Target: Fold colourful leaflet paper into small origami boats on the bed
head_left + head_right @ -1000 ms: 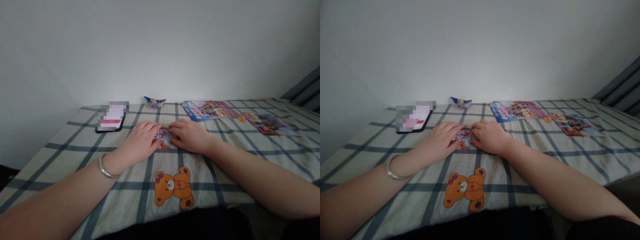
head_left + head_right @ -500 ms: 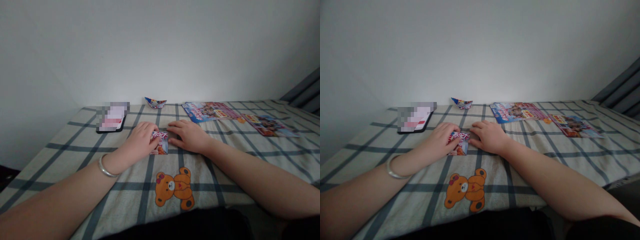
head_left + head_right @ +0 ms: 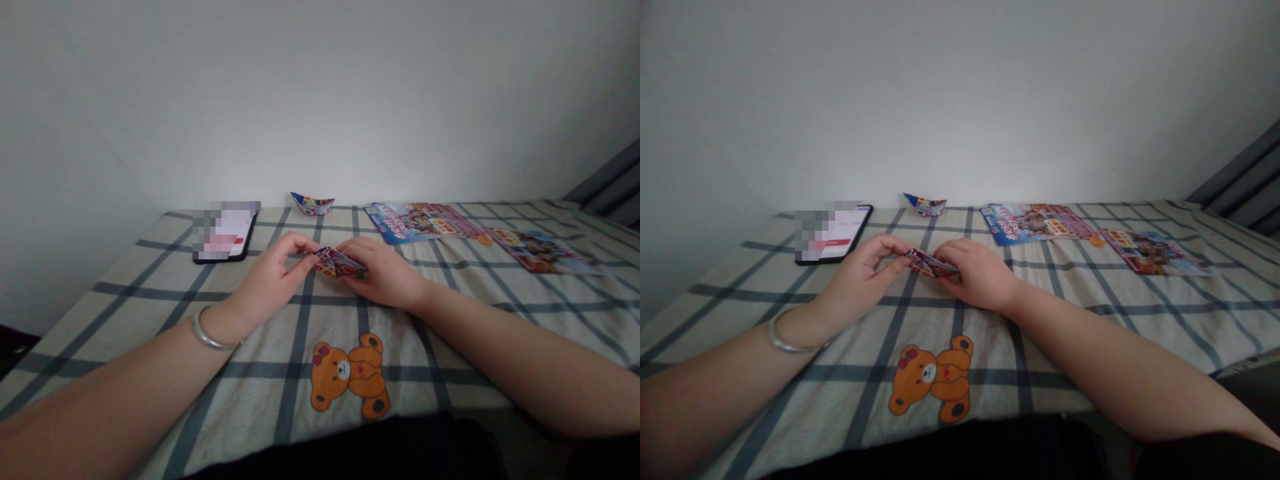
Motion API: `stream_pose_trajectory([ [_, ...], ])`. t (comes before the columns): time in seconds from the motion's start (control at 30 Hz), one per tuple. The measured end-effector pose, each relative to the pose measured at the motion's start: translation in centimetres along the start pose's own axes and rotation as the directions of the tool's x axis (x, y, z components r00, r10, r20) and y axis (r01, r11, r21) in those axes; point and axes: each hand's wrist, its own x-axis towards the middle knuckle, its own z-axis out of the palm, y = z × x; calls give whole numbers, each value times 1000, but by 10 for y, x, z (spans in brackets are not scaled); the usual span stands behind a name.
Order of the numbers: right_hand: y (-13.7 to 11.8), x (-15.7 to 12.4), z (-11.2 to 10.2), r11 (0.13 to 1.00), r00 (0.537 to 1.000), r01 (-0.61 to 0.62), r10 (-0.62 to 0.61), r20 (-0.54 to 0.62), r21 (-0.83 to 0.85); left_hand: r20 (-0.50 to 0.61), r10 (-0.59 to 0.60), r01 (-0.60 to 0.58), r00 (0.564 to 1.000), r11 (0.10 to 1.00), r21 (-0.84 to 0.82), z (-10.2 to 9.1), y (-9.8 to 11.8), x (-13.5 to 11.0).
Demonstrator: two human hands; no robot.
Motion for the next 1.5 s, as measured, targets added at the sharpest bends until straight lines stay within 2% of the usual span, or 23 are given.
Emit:
stream_pose_trajectory([
  [0.13,5,-1,-3,999,995,37,-35,-93,20,13,115,-115,993,985,131,-3,3,2],
  [0.23,6,-2,-5,998,995,47,-51,-81,-49,31,155,-159,987,963,217,-5,4,3],
  [0.3,5,-2,-6,991,999,25,-30,-41,-132,94,189,-207,977,944,257,-6,5,2],
  [0.4,2,-2,-6,959,999,-4,17,43,-282,245,228,-300,942,899,318,-5,4,0],
  [0.5,2,-1,-7,930,987,77,-19,160,-360,363,208,-358,908,834,419,-4,4,-3],
  [0.6,4,-1,-9,924,971,150,-72,227,-352,423,160,-377,892,780,499,-3,3,-4],
  [0.8,6,-1,-11,941,965,170,-99,244,-291,454,89,-333,886,804,492,-6,-3,-2],
  [0.9,6,-2,-12,941,961,187,-116,252,-282,481,104,-351,870,817,458,-7,-5,0],
  [1.03,4,-3,-14,913,951,240,-153,269,-330,470,147,-408,871,748,523,-6,-1,-1],
  [1.1,3,-3,-15,902,947,263,-173,271,-342,450,137,-410,882,692,594,-6,4,-2],
  [1.2,2,-3,-16,913,951,256,-179,253,-317,464,121,-431,877,625,651,-7,8,-1],
  [1.27,2,-2,-15,928,952,241,-169,254,-286,473,106,-423,875,642,639,-8,9,0],
  [1.4,3,-2,-14,945,951,218,-150,269,-245,482,37,-340,875,755,560,-12,6,2],
  [1.5,4,-2,-14,949,950,217,-150,274,-230,490,50,-374,870,715,591,-13,9,1],
])
